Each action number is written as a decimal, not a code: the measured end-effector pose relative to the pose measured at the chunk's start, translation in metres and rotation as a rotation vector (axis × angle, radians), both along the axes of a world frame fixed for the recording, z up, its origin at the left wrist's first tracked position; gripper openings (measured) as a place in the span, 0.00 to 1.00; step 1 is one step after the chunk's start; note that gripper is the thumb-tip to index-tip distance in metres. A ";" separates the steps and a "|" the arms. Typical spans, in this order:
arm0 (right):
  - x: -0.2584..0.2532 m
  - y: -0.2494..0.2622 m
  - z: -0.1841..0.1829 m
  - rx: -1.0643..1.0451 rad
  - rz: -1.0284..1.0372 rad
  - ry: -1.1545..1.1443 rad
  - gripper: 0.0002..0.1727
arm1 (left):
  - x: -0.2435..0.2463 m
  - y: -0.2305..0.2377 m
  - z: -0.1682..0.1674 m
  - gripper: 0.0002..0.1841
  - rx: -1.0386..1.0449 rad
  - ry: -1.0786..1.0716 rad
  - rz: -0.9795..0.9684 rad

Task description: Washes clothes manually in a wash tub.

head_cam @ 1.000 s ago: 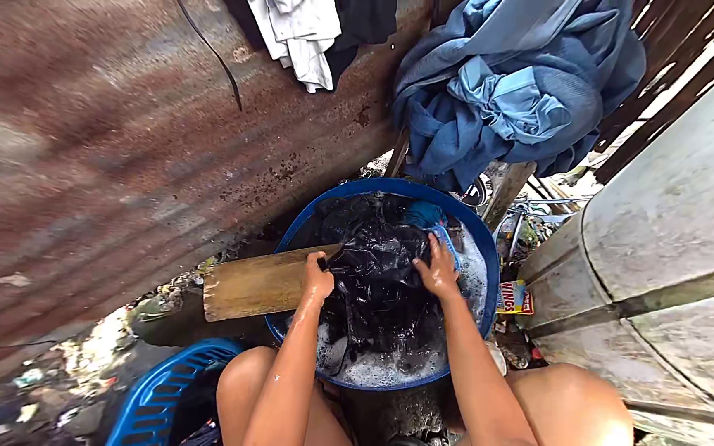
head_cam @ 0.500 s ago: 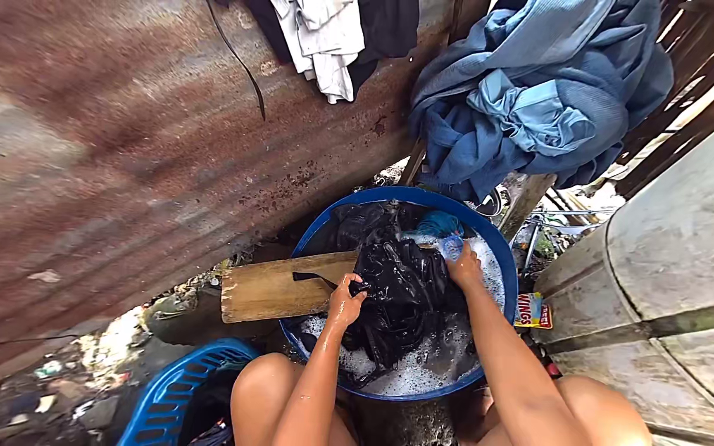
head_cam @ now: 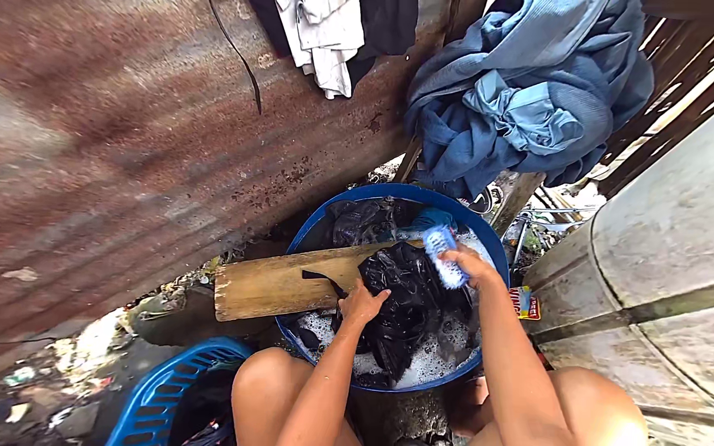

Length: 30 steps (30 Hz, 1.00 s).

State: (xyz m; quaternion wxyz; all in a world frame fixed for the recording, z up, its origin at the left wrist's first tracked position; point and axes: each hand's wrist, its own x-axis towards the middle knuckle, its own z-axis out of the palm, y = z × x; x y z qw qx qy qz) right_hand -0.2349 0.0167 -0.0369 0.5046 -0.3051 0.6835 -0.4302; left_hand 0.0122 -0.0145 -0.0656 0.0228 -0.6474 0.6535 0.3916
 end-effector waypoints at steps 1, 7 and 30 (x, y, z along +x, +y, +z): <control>0.006 0.005 -0.003 0.045 0.071 0.012 0.30 | -0.002 0.008 -0.004 0.48 0.026 -0.011 -0.033; 0.026 0.029 -0.018 0.173 0.075 0.080 0.32 | 0.004 0.041 -0.025 0.36 0.108 0.191 -0.015; 0.002 -0.026 -0.041 0.116 -0.044 0.053 0.29 | 0.095 -0.074 0.020 0.25 0.227 0.292 -0.269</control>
